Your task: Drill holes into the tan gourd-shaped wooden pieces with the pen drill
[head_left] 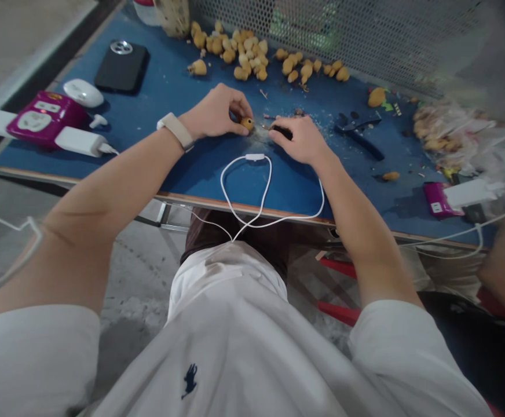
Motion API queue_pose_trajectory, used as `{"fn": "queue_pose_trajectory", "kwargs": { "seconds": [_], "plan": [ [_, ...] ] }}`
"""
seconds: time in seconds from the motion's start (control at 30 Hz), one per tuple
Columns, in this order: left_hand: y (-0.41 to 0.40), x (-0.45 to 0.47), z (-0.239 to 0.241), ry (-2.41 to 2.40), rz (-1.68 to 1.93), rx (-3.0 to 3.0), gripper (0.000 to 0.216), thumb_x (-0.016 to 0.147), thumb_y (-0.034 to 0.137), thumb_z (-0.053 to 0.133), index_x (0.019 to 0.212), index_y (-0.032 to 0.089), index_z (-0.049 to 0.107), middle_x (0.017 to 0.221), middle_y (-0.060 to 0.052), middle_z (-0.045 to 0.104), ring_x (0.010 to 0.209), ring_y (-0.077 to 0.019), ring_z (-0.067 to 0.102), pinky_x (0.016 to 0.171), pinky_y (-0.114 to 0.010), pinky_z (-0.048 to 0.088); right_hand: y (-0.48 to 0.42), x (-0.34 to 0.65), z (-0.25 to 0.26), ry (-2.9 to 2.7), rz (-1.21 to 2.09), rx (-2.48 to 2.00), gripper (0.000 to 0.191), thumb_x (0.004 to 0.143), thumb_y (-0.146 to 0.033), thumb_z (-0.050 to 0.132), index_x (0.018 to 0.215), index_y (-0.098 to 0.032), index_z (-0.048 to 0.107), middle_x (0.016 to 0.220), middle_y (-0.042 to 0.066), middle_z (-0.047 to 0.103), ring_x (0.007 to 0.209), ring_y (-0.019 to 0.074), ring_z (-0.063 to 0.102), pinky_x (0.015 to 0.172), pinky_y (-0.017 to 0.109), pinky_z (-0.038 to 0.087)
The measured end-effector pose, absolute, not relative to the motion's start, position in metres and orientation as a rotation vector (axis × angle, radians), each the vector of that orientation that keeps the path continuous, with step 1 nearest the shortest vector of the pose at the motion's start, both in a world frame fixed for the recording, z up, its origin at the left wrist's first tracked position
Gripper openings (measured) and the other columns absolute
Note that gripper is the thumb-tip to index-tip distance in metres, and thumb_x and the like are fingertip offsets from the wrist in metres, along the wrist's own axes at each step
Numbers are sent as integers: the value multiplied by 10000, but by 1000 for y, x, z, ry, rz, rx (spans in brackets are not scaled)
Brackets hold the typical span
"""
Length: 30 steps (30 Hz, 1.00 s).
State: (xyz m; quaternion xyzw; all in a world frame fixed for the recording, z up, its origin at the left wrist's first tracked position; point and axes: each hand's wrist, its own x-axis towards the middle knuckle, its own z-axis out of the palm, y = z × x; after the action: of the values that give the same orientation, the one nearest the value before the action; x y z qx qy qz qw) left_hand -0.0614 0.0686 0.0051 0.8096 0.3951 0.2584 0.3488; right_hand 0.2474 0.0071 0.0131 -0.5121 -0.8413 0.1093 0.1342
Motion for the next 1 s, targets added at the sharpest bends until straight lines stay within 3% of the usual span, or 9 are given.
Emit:
{"fn": "queue_pose_trajectory", "kwargs": {
  "seconds": [0.23,0.4,0.63,0.8,1.0],
  "plan": [
    [64,-61,8,1013,699,2076,525,634,858,1062,957,482,888,1230,118,976,1256,-370,812,1266,-693,685,3,245,17,-2443,337,-1508,652,1221,-830,548,1561,-406,907,1512,101,966,1515,523,841,1395,765,622],
    [65,-61,9,1012,700,2083,497,637,822,1044,952,472,884,1187,98,976,1204,-358,805,1250,-684,698,7,246,14,-2454,313,-1495,706,1235,-863,488,1504,-376,922,1544,121,951,1561,505,825,1414,708,612],
    [63,-61,11,993,698,2075,440,653,765,1037,962,479,912,1215,92,976,1240,-398,821,1270,-726,689,8,245,13,-2428,329,-1510,676,1206,-879,532,1506,-410,916,1453,112,980,1471,533,851,1361,766,636],
    [64,-60,10,1008,683,2071,432,638,771,1036,955,502,918,1225,107,972,1268,-415,796,1314,-770,636,9,246,14,-2444,319,-1510,725,1219,-902,445,1465,-411,919,1495,110,965,1458,511,856,1358,732,642],
    [62,-60,12,1019,687,2061,425,628,768,1021,949,512,912,1197,127,968,1255,-408,809,1304,-728,669,7,246,13,-2454,316,-1500,670,1224,-851,498,1511,-408,911,1495,112,963,1476,521,847,1339,743,645]
  ]
}}
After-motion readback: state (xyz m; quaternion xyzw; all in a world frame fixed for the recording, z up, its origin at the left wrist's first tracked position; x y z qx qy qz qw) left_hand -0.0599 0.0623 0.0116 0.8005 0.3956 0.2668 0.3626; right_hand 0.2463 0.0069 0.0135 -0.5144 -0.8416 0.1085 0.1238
